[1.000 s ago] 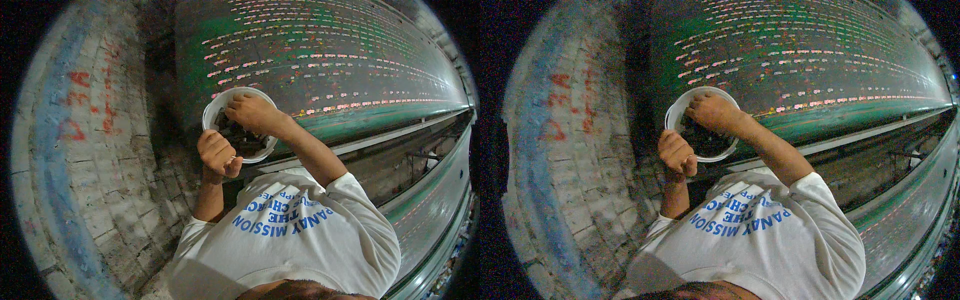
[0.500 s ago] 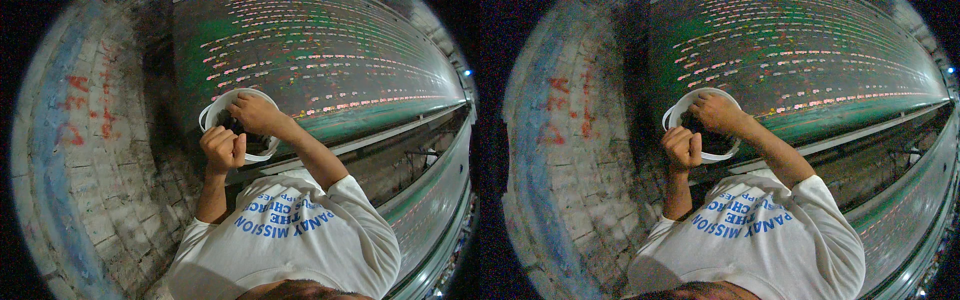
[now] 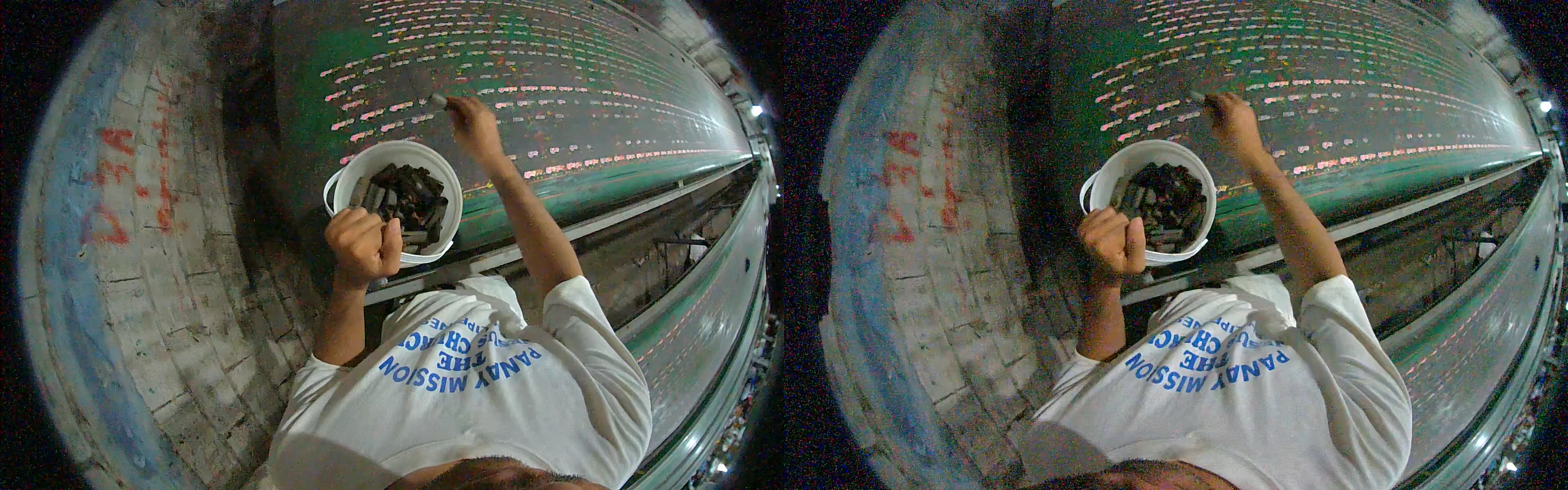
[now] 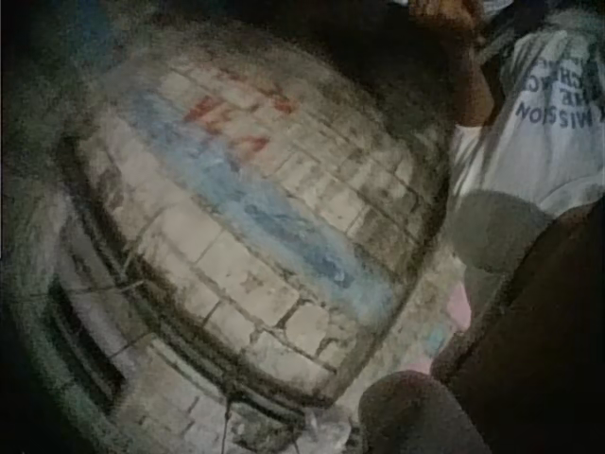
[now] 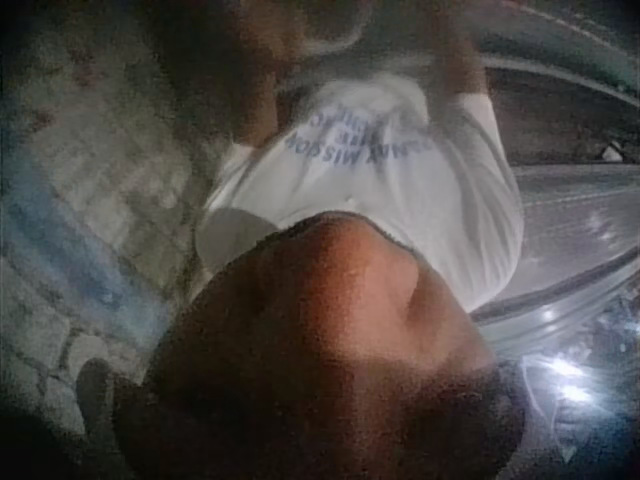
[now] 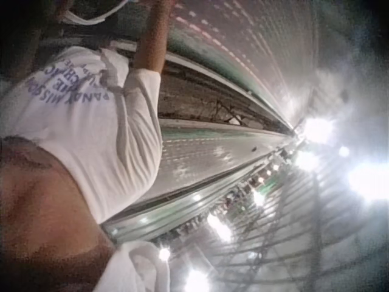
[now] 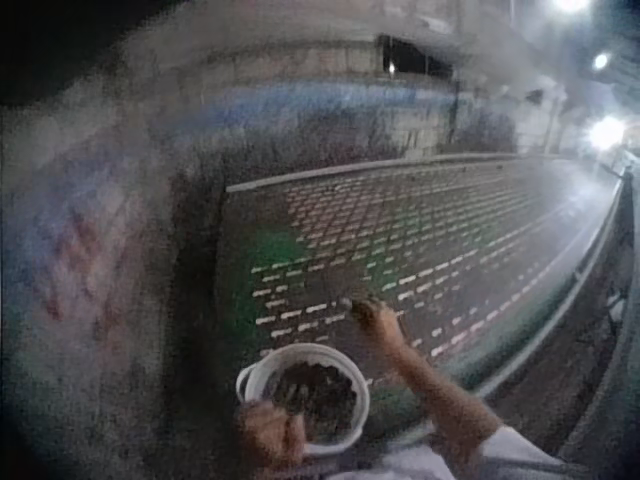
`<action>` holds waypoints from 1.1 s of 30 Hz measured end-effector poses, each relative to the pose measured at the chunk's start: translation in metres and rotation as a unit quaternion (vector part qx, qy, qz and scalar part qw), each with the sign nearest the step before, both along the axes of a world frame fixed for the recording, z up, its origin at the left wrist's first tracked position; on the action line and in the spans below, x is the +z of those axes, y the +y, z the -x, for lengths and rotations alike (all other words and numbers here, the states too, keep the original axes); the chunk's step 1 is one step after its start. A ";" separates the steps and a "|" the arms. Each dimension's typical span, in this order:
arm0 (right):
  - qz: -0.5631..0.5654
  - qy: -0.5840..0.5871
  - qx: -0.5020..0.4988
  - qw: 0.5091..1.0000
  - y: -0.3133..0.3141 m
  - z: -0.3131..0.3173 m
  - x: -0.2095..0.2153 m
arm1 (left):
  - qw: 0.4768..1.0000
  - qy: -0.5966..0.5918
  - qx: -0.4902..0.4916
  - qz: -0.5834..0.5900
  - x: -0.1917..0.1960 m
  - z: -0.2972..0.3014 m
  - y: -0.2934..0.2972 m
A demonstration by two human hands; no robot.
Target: The person holds a white bucket containing dark shellfish and repeatedly picks up individual items to inspect and manipulate them with both hands. The person turns the shellfish over and appears to check their condition before placing them back into the bucket.
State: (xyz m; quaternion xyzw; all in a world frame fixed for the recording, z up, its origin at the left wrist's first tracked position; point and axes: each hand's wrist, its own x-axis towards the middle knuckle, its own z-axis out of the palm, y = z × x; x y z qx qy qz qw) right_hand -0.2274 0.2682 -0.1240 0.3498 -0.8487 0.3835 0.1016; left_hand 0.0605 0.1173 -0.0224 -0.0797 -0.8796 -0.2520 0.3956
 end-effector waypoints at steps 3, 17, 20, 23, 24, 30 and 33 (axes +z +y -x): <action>-0.035 -0.018 0.053 0.998 -0.014 0.003 -0.058 | 1.000 0.003 -0.001 -0.005 -0.001 0.001 0.000; 0.133 -0.153 -0.019 0.979 0.080 -0.086 0.013 | 0.999 0.028 -0.028 0.003 -0.004 -0.009 0.002; 0.144 -0.153 -0.014 0.977 0.079 -0.116 0.070 | 0.999 0.028 -0.035 0.005 -0.004 -0.011 0.003; 0.103 -0.054 0.096 0.989 0.058 -0.134 0.094 | 0.998 0.038 -0.038 0.013 -0.004 -0.010 0.003; 0.072 -0.048 0.120 0.989 0.049 -0.138 0.094 | 0.998 0.042 -0.036 0.016 -0.004 -0.009 0.002; -0.092 0.013 0.195 0.976 0.018 -0.153 0.091 | 0.998 0.058 -0.020 -0.006 -0.008 -0.016 0.005; -0.210 0.081 0.208 0.952 0.012 -0.156 0.092 | 0.997 0.070 -0.005 -0.004 -0.012 -0.015 0.003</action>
